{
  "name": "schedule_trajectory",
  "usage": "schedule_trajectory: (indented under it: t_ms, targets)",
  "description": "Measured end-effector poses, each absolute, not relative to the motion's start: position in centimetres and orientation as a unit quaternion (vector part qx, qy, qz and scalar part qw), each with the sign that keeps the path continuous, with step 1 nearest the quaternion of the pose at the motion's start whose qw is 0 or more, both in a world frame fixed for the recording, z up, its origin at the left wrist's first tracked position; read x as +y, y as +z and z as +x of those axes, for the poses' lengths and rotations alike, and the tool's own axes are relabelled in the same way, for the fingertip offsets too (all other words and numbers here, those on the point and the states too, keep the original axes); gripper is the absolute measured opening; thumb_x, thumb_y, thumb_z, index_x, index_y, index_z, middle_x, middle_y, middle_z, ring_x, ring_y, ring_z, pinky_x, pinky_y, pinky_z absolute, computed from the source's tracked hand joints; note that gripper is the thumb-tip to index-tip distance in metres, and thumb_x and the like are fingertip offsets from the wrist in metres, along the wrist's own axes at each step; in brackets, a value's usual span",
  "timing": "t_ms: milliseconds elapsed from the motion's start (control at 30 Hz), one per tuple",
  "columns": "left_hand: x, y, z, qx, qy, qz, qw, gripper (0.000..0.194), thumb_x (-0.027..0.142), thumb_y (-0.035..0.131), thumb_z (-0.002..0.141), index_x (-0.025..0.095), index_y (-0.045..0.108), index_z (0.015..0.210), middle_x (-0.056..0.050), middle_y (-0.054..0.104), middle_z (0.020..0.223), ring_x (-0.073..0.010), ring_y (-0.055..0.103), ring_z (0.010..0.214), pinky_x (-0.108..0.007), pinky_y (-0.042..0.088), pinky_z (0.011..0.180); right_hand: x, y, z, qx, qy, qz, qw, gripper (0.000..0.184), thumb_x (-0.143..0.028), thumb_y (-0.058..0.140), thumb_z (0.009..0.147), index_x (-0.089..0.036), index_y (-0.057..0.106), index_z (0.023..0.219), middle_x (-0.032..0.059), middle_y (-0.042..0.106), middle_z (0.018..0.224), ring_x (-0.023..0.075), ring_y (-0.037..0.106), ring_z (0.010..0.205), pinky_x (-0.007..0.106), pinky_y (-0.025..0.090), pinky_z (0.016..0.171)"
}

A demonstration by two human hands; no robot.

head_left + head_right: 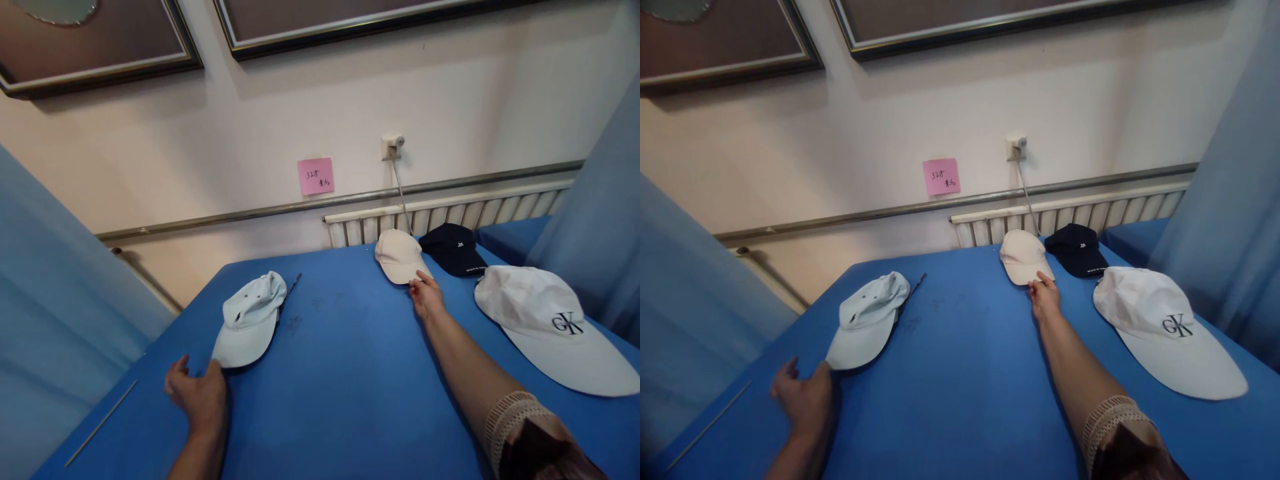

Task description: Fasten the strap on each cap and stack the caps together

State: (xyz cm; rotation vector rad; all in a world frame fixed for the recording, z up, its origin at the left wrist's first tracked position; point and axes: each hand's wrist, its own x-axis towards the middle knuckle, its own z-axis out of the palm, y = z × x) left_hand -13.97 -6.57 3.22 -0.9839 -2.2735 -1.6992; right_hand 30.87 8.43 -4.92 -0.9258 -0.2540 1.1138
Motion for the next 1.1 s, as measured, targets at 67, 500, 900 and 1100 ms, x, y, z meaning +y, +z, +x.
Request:
schedule_trajectory:
  t_ms: [67, 500, 900, 1100]
  targets:
    - [-6.8, 3.5, -10.8, -0.72, -0.566, -0.399, 0.048, 0.054, 0.023, 0.065, 0.069, 0.015, 0.052, 0.122, -0.015, 0.036, 0.144, -0.032, 0.035, 0.133, -0.048, 0.034, 0.108, 8.0, -4.9, 30.9, -0.13, 0.513, -0.42, 0.737, 0.034, -0.01, 0.066, 0.059, -0.018, 0.06, 0.092, -0.0071, 0.053, 0.057, 0.0057, 0.051, 0.047, 0.013, 0.038, 0.039]
    - [0.4, 0.0, 2.5, -0.436, -0.503, -0.286, -0.689, 0.016, 0.027, 0.057, 0.088, 0.013, 0.063, 0.094, -0.013, 0.07, 0.093, -0.0247, 0.067, 0.091, -0.035, 0.052, 0.084, 3.2, -3.6, 32.2, -0.25, 0.515, -0.48, 0.665, 0.021, -0.021, 0.064, 0.056, -0.015, 0.065, 0.076, 0.002, 0.065, 0.065, 0.0154, 0.057, 0.055, 0.025, 0.044, 0.048]
    - [0.8, -1.5, 1.0, -0.379, -0.534, -0.21, -0.726, 0.023, 0.0, 0.061, 0.077, 0.012, 0.061, 0.097, -0.007, 0.069, 0.093, -0.0135, 0.066, 0.081, -0.024, 0.052, 0.08, -6.7, 1.6, 22.5, -0.783, 0.289, -0.33, 0.442, 0.025, -0.015, 0.053, 0.076, -0.026, 0.069, 0.093, 0.005, 0.068, 0.083, 0.0211, 0.062, 0.077, 0.034, 0.048, 0.077]
    - [0.7, -1.7, 1.2, -0.406, -0.547, -0.236, -0.693, 0.024, -0.002, 0.064, 0.073, 0.012, 0.06, 0.093, -0.007, 0.067, 0.093, -0.0138, 0.066, 0.08, -0.026, 0.053, 0.08, -4.5, -1.3, 21.2, -0.737, 0.262, -0.455, 0.426, 0.032, -0.018, 0.049, 0.083, -0.024, 0.066, 0.11, 0.0078, 0.07, 0.102, 0.0238, 0.063, 0.092, 0.038, 0.046, 0.087]
